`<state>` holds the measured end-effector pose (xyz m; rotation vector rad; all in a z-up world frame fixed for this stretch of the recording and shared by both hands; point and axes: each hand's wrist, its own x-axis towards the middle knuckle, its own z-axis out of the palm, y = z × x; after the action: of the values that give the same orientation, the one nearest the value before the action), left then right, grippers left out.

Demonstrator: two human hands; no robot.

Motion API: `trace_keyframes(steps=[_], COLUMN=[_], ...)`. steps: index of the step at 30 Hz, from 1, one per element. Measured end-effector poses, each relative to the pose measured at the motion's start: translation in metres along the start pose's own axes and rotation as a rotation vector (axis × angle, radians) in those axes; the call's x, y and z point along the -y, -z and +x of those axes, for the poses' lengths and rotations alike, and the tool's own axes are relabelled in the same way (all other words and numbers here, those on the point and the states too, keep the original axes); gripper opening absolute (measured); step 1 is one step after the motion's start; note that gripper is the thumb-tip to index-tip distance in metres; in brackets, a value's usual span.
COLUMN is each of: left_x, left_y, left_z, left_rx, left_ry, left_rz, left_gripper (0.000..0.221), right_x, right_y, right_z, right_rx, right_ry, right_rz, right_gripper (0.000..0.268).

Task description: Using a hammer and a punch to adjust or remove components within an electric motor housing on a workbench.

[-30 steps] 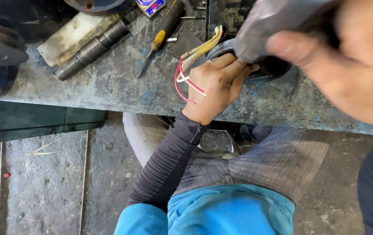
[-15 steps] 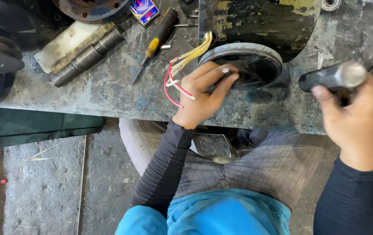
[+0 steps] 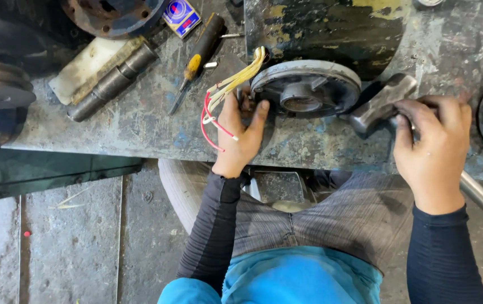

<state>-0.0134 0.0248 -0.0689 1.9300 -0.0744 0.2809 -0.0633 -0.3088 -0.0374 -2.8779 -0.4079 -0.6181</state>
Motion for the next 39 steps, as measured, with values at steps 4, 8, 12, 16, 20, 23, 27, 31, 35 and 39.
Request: trace_keyframes(steps=[4, 8, 12, 16, 20, 23, 27, 31, 35, 39], left_x=[0.007, 0.006, -0.007, -0.007, -0.008, -0.002, -0.004, -0.005, -0.004, 0.001], left_y=[-0.008, -0.009, -0.005, -0.004, -0.007, -0.010, -0.007, -0.005, -0.010, -0.017], left_z=[0.001, 0.000, 0.003, -0.001, 0.002, 0.002, 0.002, 0.003, -0.001, -0.003], left_rx=[-0.035, -0.072, -0.078, -0.053, -0.087, -0.115, -0.109, -0.109, -0.170, -0.236], left_ry=[0.051, 0.047, 0.011, 0.005, 0.007, 0.091, 0.055, 0.003, -0.069, -0.095], left_rz=[-0.001, -0.026, -0.042, -0.040, -0.040, -0.039, -0.087, -0.104, -0.069, -0.024], left_gripper=[0.023, 0.015, 0.042, 0.015, 0.040, 0.028, 0.040, 0.043, 0.049, 0.048], right_x=[0.023, 0.050, 0.050, 0.045, 0.041, 0.041, 0.045, 0.044, 0.042, 0.042], right_y=[0.009, -0.007, -0.031, -0.038, -0.042, -0.045, -0.043, -0.045, -0.048, -0.048], right_z=[0.022, 0.038, 0.038, 0.033, 0.034, 0.033, 0.034, 0.036, 0.033, 0.034], right_rx=[-0.007, 0.023, -0.066, -0.097, -0.111, -0.100, -0.087, -0.091, -0.127, -0.133], right_ry=[-0.025, -0.004, -0.055, -0.059, -0.019, -0.012, -0.006, 0.002, 0.016, 0.006], right_rz=[0.299, 0.464, 0.471, 0.483, 0.482, 0.371, 0.326, 0.354, 0.369, 0.386], right_gripper=[0.016, 0.027, 0.022, 0.029, 0.033, 0.045, 0.040, 0.042, 0.037, 0.036])
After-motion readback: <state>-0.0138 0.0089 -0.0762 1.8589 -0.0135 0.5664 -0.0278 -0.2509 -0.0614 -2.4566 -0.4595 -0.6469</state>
